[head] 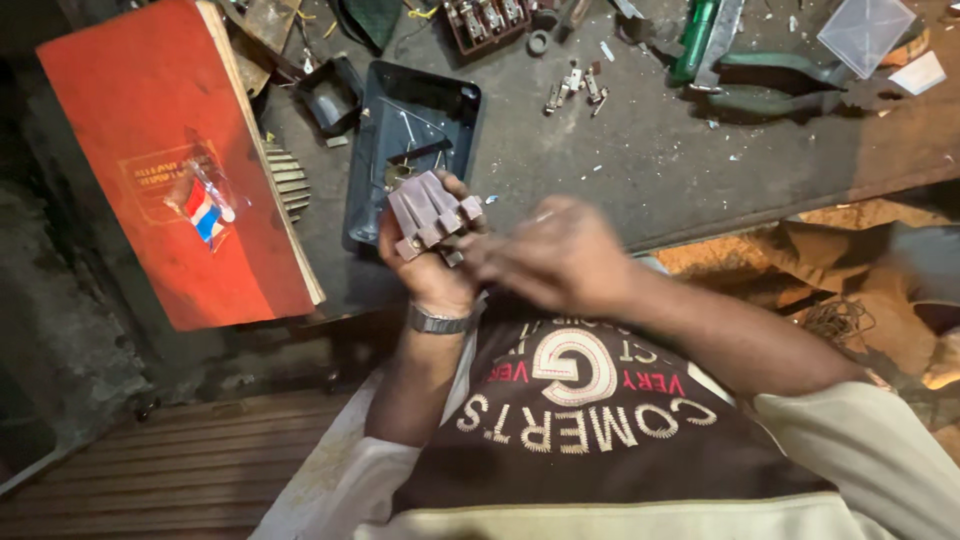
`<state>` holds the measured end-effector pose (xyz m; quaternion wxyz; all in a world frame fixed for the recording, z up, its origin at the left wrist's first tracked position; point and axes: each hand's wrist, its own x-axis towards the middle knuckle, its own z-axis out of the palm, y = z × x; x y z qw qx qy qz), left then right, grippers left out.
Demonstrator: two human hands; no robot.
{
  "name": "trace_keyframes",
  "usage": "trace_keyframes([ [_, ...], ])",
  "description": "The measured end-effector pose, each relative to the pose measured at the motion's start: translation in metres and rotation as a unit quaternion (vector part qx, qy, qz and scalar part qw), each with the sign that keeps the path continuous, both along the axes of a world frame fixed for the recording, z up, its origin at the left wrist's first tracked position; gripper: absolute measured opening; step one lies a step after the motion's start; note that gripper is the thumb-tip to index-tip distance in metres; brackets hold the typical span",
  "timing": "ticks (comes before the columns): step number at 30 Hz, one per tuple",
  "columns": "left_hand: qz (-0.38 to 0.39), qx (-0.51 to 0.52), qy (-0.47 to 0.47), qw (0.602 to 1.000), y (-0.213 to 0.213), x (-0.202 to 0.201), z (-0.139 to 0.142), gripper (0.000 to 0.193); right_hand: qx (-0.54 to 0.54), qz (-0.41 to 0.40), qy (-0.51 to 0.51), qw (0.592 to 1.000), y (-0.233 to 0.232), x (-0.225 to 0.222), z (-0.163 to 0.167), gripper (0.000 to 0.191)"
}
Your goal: The person assembles a small electrical component using a green-handled screwdriver and pliers. They tighten screws on a brown plastic housing, insert small metal pieces, and place the assembled unit into a black plastic tray on a cluttered workbench.
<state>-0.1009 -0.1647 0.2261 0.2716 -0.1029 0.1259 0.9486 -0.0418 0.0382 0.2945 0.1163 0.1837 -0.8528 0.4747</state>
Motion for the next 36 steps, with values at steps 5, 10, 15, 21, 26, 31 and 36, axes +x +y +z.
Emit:
trace_keyframes([
  [5, 0.059, 0.033, -0.092, 0.993, -0.005, -0.002, 0.000, 0.051, 0.069, -0.269, -0.066, 0.958, 0.066, -0.028, -0.048, 0.017],
  [10, 0.045, 0.028, -0.100, 0.994, 0.002, 0.001, -0.005, 0.053, 0.176, -0.271, -0.051, 0.945, 0.077, -0.044, -0.098, 0.024],
  [15, 0.035, 0.020, -0.090, 0.995, 0.002, -0.001, -0.005, 0.051, -0.022, -0.276, -0.132, 0.952, 0.083, -0.051, -0.103, 0.011],
  [21, 0.041, 0.022, -0.105, 0.993, 0.004, -0.007, -0.006, 0.054, -0.710, -0.119, -0.331, 0.610, 0.097, -0.033, -0.080, 0.006],
  [26, 0.018, 0.002, -0.110, 0.994, 0.012, -0.007, -0.005, 0.052, -0.789, -0.064, -0.311, 0.526, 0.096, -0.015, -0.056, 0.011],
  [31, 0.019, 0.005, -0.105, 0.994, 0.014, -0.008, -0.001, 0.049, -0.831, 0.000, -0.284, 0.479, 0.093, -0.007, -0.040, 0.009],
  [36, 0.017, 0.014, -0.120, 0.993, 0.013, -0.005, -0.002, 0.049, -0.827, 0.047, -0.262, 0.496, 0.094, -0.002, -0.035, 0.012],
])
